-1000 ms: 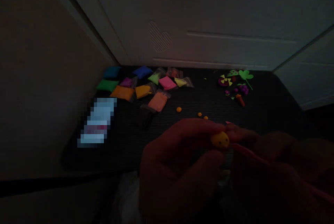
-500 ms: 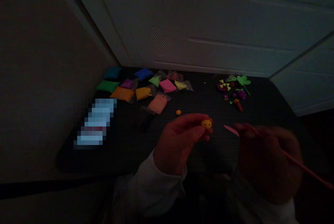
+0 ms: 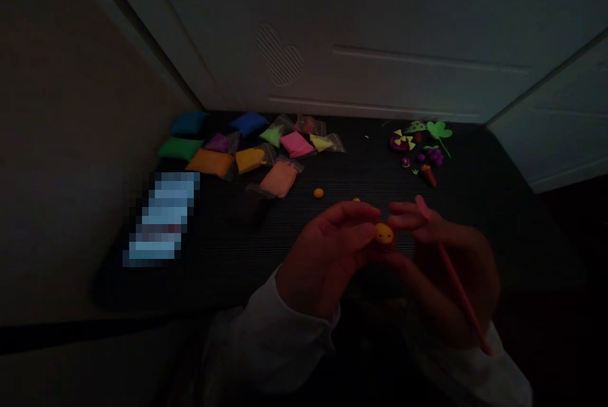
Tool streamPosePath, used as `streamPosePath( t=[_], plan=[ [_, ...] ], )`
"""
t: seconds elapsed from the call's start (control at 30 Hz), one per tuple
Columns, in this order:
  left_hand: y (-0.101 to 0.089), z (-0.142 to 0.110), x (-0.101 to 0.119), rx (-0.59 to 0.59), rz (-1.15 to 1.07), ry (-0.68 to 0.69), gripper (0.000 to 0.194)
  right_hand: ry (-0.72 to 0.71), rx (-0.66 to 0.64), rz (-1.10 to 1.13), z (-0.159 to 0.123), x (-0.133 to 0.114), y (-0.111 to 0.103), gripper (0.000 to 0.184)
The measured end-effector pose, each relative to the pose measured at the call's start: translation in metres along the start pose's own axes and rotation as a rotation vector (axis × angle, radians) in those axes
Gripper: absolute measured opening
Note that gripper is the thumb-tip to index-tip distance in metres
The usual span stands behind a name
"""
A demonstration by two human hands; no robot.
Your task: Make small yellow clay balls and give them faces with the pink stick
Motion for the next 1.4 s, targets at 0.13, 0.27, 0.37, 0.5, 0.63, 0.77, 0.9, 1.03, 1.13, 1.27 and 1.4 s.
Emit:
streamPosePath(
  t=[0.13, 0.27, 0.37, 0.5, 0.63, 0.77, 0.9, 1.03, 1.13, 1.27, 1.4],
  plan=[
    [0.0, 0.0, -0.002, 0.036, 0.032, -0.019, 0.009, 0.004, -0.045, -0.028, 0.001, 0.003, -0.001, 0.047],
    [-0.002, 0.001, -0.004, 0.058, 0.047, -0.029, 0.011, 0.01, -0.102, -0.025, 0.001, 0.003, 0.0, 0.049],
    [-0.004, 0.002, -0.005, 0.061, 0.049, -0.035, 0.011, 0.011, -0.107, -0.053, 0.001, 0.003, 0.0, 0.046],
    [-0.005, 0.003, -0.007, 0.059, 0.069, -0.049, 0.011, 0.005, -0.111, -0.082, 0.001, 0.004, 0.0, 0.045],
    [-0.006, 0.003, -0.008, 0.061, 0.077, -0.066, 0.014, -0.052, -0.154, -0.097, -0.001, 0.004, -0.001, 0.051],
    [-0.007, 0.003, -0.009, 0.049, 0.074, -0.076, 0.013, -0.051, -0.168, -0.117, -0.002, 0.005, -0.002, 0.049],
    [-0.014, 0.004, -0.015, 0.097, 0.043, -0.095, 0.01, -0.028, -0.168, -0.088, -0.004, 0.006, -0.001, 0.044],
    [-0.019, 0.004, -0.024, 0.092, 0.012, -0.139, 0.012, -0.008, -0.16, -0.074, -0.009, 0.01, -0.001, 0.044],
    [-0.019, 0.005, -0.028, 0.054, -0.031, -0.146, 0.011, 0.014, -0.147, -0.079, -0.01, 0.013, -0.002, 0.043],
    [-0.021, 0.007, -0.031, 0.051, -0.073, -0.152, 0.011, 0.026, -0.143, -0.066, -0.01, 0.014, -0.002, 0.043],
    [-0.023, 0.007, -0.035, 0.072, -0.081, -0.146, 0.014, 0.046, -0.133, -0.061, -0.012, 0.017, -0.003, 0.044]
  ],
)
Point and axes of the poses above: each hand's wrist, its own z-axis towards the middle knuckle, its own y-axis out of the palm, x = y × z, the point moved 6 cm from there along z, towards the middle knuckle, and after that the axes turned 8 degrees about -z, right-handed, at the moved point
